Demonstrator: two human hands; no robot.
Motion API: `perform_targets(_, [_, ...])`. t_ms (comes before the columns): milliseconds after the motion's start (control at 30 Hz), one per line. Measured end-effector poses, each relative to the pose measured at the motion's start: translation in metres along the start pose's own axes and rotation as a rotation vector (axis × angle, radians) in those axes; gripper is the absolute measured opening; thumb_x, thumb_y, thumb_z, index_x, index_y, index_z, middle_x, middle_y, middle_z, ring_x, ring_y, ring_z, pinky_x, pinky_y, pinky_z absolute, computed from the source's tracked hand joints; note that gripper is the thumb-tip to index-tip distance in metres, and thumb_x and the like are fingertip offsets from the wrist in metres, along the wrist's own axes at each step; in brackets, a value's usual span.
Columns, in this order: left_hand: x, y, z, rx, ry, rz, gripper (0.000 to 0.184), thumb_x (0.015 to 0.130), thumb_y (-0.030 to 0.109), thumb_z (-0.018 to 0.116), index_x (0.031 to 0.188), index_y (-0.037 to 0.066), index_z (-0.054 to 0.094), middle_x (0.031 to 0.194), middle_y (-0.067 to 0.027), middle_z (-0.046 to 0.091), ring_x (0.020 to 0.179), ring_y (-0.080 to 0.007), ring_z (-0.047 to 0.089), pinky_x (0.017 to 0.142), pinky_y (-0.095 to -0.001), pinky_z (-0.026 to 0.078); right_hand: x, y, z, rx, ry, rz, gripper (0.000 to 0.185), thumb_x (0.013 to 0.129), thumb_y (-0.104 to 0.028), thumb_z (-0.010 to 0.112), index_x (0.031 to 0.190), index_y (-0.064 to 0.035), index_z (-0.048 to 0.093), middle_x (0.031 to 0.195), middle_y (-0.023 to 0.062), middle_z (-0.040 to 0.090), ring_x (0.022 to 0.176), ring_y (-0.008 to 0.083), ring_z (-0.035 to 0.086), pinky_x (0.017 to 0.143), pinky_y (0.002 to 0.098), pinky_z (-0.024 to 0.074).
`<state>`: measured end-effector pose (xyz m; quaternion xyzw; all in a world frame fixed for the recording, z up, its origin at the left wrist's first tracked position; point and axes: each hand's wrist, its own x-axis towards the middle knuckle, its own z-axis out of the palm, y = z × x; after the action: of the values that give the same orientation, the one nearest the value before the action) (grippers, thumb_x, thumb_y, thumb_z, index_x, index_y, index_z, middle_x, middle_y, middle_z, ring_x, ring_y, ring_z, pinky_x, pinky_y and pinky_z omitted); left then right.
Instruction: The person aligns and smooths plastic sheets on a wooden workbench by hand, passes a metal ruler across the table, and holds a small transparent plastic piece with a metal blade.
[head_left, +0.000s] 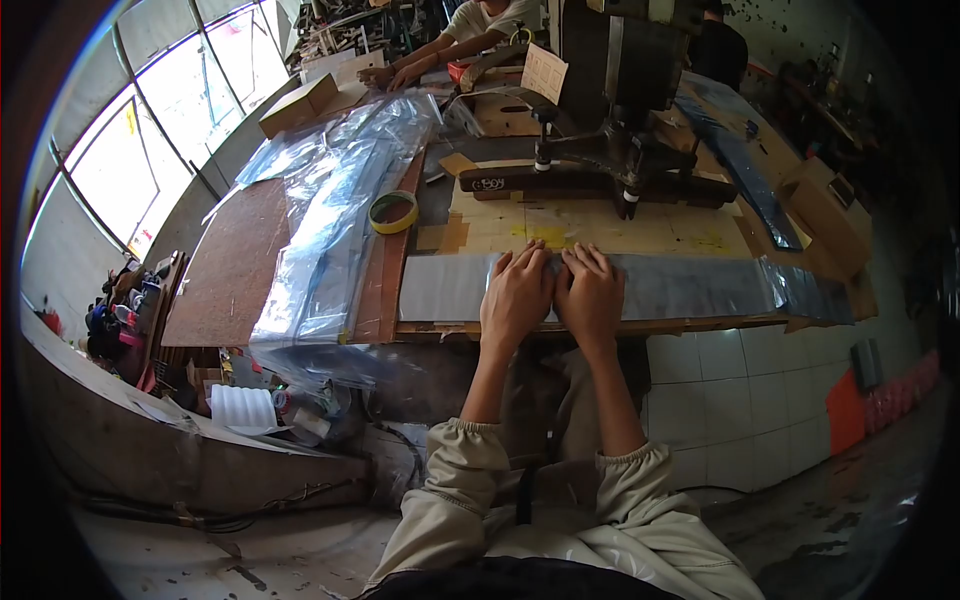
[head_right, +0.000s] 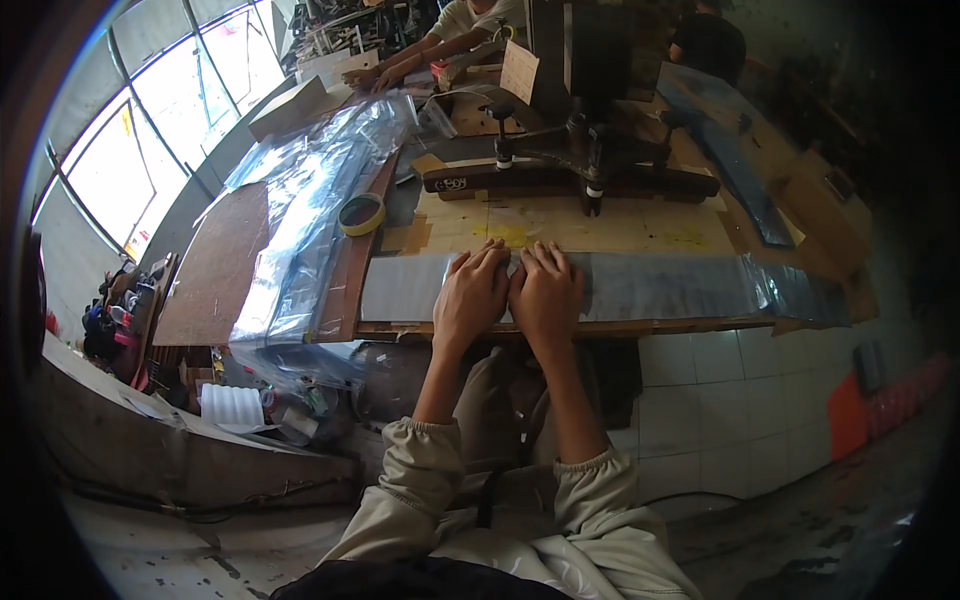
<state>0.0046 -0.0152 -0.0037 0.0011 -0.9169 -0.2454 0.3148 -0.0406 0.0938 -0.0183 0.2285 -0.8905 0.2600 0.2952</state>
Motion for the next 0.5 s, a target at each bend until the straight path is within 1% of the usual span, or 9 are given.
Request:
perform_targets(200, [-0.0004,-0.0014,0.0013,0.018,0.003,0.009,0.023,0.088,0.013,0.049,0.106,0.003,0.06,0.119,-0.014,0.06,0.117,-0.0272,0.053,0.102,-0.0409,0.036,-0.0004,0.0004,0.0015,-0.002,0.006,0.005,0.027,0.084,-0.018,0.053,0.102,-0.0065,0.069,0.116,0.0086,0.064,0.116,0.0232,0.053,0.093,0.0399,0.0386])
perform_targets(300, [-0.0008,-0.0034,0.0026,0.018,-0.013,0.02,0.025,0.089,0.016,0.048,0.106,0.001,0.058,0.12,-0.0155,0.059,0.117,-0.0272,0.052,0.102,-0.0425,0.035,-0.0001,0.0002,0.001,0.001,0.009,0.001,0.027,0.083,-0.018,0.054,0.102,-0.0066,0.069,0.116,0.0087,0.064,0.116,0.0233,0.053,0.093,0.0399,0.0385])
perform_targets(400, [-0.0006,-0.0051,0.0039,0.024,-0.018,0.023,0.025,0.088,0.016,0.048,0.106,0.001,0.058,0.12,-0.0157,0.059,0.117,-0.0272,0.052,0.102,-0.0424,0.035,-0.0002,0.0007,0.0009,-0.001,0.012,-0.005,0.027,0.083,-0.018,0.054,0.102,-0.0066,0.069,0.116,0.0089,0.064,0.116,0.0235,0.053,0.094,0.0396,0.0384])
perform_targets(500, [0.0,-0.0023,0.0025,0.012,0.005,0.006,0.023,0.087,0.013,0.049,0.105,0.003,0.06,0.119,-0.0139,0.06,0.117,-0.0275,0.053,0.102,-0.0412,0.036,0.0001,0.0005,0.001,-0.001,0.011,-0.005,0.027,0.083,-0.018,0.054,0.101,-0.0065,0.069,0.115,0.0093,0.064,0.116,0.0237,0.053,0.094,0.0392,0.0383])
